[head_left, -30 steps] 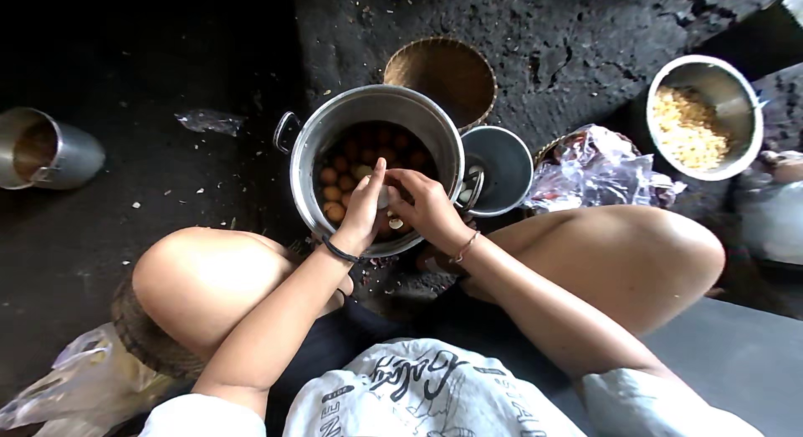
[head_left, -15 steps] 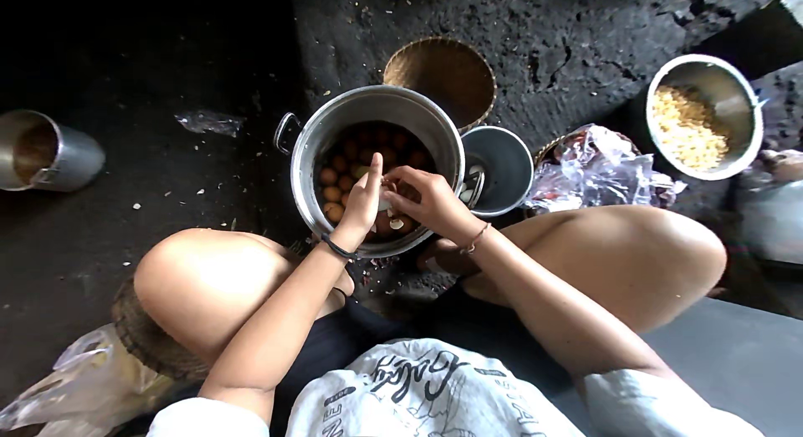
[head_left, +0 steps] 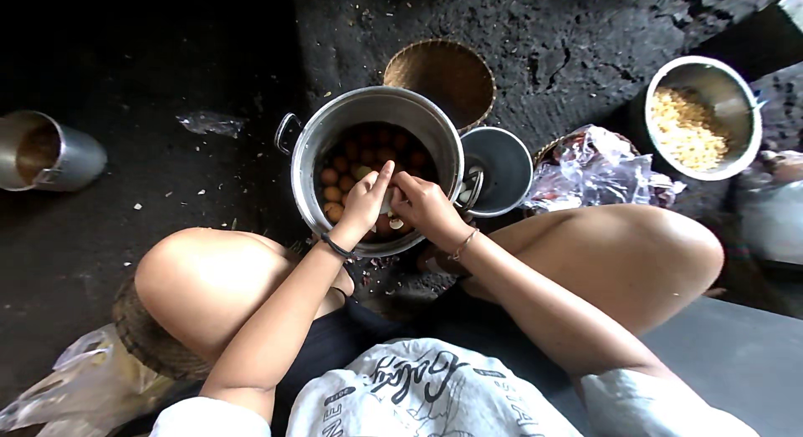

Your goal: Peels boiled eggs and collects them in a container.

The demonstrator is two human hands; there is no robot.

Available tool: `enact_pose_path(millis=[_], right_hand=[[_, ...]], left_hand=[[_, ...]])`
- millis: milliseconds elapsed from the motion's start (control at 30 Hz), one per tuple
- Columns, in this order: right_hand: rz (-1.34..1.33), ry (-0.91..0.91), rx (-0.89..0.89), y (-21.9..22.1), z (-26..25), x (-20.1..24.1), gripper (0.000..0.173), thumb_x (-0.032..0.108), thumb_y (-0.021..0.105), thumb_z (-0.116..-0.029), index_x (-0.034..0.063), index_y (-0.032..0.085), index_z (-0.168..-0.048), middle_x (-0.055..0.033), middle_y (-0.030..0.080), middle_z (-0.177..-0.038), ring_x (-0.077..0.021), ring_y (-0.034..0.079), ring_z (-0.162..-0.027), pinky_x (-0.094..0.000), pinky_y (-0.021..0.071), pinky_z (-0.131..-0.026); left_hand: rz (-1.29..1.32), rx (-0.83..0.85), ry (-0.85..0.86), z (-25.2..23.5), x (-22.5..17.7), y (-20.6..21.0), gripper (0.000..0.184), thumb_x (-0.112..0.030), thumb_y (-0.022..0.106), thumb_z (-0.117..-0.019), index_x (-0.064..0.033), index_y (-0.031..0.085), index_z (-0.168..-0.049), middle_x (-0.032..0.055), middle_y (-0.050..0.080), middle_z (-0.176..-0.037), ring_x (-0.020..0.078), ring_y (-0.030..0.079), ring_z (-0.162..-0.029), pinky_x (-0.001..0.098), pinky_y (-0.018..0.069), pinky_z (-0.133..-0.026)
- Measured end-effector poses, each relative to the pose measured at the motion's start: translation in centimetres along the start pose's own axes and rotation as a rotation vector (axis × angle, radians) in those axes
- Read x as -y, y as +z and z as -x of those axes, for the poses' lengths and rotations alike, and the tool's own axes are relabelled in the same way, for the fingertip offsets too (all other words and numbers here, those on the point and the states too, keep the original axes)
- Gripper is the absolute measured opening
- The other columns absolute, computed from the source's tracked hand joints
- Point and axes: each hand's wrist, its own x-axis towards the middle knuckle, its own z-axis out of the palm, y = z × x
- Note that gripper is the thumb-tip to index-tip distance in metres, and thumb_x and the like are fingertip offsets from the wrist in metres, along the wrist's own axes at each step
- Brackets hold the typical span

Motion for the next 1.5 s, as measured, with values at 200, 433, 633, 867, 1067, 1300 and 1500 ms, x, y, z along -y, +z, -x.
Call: enact_pose_path(millis=[200,433,633,867,1067,1300,1500], right_hand=[[-0.455,0.245,0.106,-0.7,0.1,-0.8,0.021,0.013,0.044,-0.1088,0.0037,0.062,-0.116,-0.0125,0.069,-0.081,-0.0184,0.069,-0.058,-0.0354,0.0620,-0.054],[-0.401,0.119,0.172,-1.2,-0.5,-0.8,0.018,0.017,0.055,-0.1066,0.0041,0.062,-0.117,-0.0101,0.068,-0.076,-0.0163,0.066,-0.054,-0.0331,0.0596,-0.050],[-0.249,0.097,0.120,-0.2,0.6,-0.8,0.012,0.010,0.055,-0.1019,0.0058,0.060,-0.112,-0.0072,0.061,-0.066,-0.0160,0.057,-0.046,-0.0326,0.0506,-0.042],[-0.475,0.327,0.099,-0.5,-0.5,-1.2,0.024,0.017,0.046,-0.1099,0.0008,0.061,-0.117,-0.0141,0.069,-0.085,-0.0198,0.070,-0.061,-0.0370,0.0621,-0.056],[-0.399,0.178,0.041,-0.4,0.4,-0.5,0.049,0.023,0.080,-0.0890,0.0112,0.055,-0.129,-0.0096,0.071,-0.091,-0.0182,0.067,-0.062,-0.0337,0.0581,-0.052],[-0.200,0.108,0.026,-0.7,0.4,0.6,0.033,0.009,0.060,-0.1006,0.0054,0.057,-0.133,-0.0122,0.068,-0.091,-0.0177,0.064,-0.064,-0.0346,0.0569,-0.059],[0.073,0.075,-0.002,-0.1,0.3,1.3,0.027,-0.001,0.062,-0.0952,-0.0013,0.058,-0.122,-0.0183,0.068,-0.089,-0.0299,0.069,-0.069,-0.0449,0.0588,-0.063]], left_hand=[[-0.013,0.022,0.018,-2.1,1.0,-0.1,0.066,-0.056,0.030,-0.1084,-0.0017,0.066,-0.120,0.0172,0.065,-0.113,0.0256,0.060,-0.106,0.0507,0.0456,-0.094],[-0.123,-0.009,0.105,-2.3,1.3,-0.5,0.069,-0.062,0.034,-0.1051,-0.0083,0.056,-0.069,0.0032,0.046,-0.062,0.0170,0.048,-0.060,0.0400,0.0399,-0.060],[-0.171,-0.016,0.040,-2.0,1.0,-0.3,0.068,-0.060,0.037,-0.1052,-0.0027,0.065,-0.083,0.0091,0.057,-0.074,0.0214,0.057,-0.072,0.0458,0.0469,-0.069],[-0.059,-0.032,0.021,-2.2,1.3,0.0,0.064,-0.056,0.037,-0.1071,-0.0011,0.070,-0.101,0.0131,0.064,-0.088,0.0230,0.061,-0.085,0.0477,0.0487,-0.081],[0.340,0.038,-0.067,-2.6,2.4,0.6,0.069,-0.063,0.031,-0.1055,-0.0079,0.056,-0.140,0.0136,0.062,-0.129,0.0215,0.060,-0.118,0.0449,0.0501,-0.101],[0.361,0.003,-0.023,-2.4,2.5,1.1,0.059,-0.057,0.041,-0.1058,-0.0081,0.058,-0.136,0.0101,0.063,-0.130,0.0178,0.060,-0.120,0.0427,0.0490,-0.104],[0.427,-0.014,0.005,-2.1,2.4,1.8,0.043,-0.048,0.048,-0.1066,-0.0077,0.057,-0.120,0.0062,0.064,-0.102,0.0131,0.063,-0.092,0.0342,0.0533,-0.085]])
